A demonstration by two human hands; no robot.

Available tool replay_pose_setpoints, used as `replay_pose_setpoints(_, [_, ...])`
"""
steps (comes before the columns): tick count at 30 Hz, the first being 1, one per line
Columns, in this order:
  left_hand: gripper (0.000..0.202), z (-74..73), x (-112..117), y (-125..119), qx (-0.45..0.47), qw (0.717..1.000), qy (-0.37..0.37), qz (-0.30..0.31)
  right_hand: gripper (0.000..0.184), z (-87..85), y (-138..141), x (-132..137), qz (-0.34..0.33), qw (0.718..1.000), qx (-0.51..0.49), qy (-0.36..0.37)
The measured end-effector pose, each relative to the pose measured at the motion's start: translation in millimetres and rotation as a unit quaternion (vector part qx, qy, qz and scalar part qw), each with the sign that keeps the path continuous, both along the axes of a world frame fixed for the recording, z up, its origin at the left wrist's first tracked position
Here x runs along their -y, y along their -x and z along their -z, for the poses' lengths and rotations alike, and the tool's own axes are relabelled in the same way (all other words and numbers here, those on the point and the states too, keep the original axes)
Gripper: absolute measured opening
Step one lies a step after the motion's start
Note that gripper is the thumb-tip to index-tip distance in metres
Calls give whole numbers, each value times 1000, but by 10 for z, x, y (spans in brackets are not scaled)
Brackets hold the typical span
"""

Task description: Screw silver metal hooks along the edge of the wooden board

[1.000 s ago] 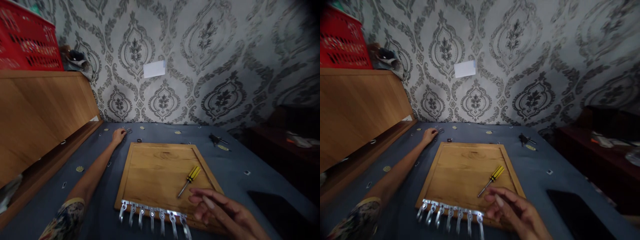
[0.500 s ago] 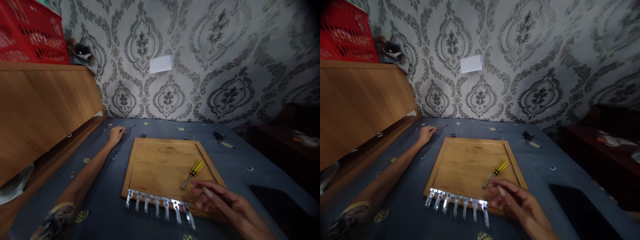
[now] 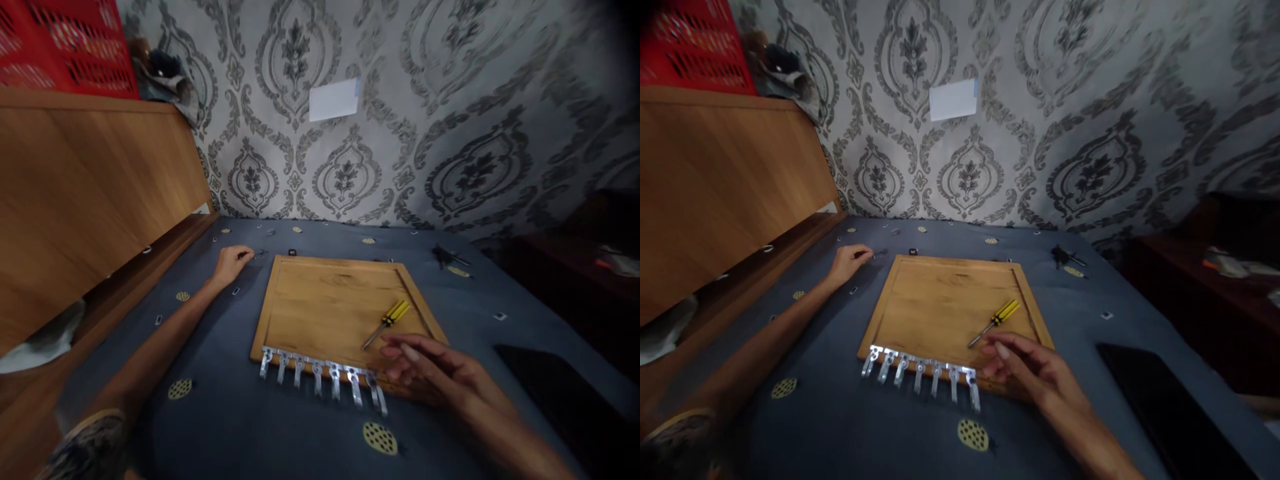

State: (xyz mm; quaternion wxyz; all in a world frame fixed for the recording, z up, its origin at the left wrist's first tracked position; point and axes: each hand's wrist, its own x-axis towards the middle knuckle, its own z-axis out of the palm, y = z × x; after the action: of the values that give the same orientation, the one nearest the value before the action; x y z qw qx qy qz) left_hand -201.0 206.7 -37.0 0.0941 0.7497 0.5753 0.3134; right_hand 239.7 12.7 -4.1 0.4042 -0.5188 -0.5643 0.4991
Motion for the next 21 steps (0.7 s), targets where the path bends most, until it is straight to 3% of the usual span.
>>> replay_pose_setpoints(5, [32,71,426,62,38,999,3,36,61,19,32,4,3,1000,-1,3])
replay_pose_setpoints(12, [25,88,974,-56,34,996,-72,49,66,30,90,15,8,1000,14,23])
replay_pose_setpoints(21, [21,36,1028,-23,45,995,-80,42,66,-18,96,31,12,999,32,6])
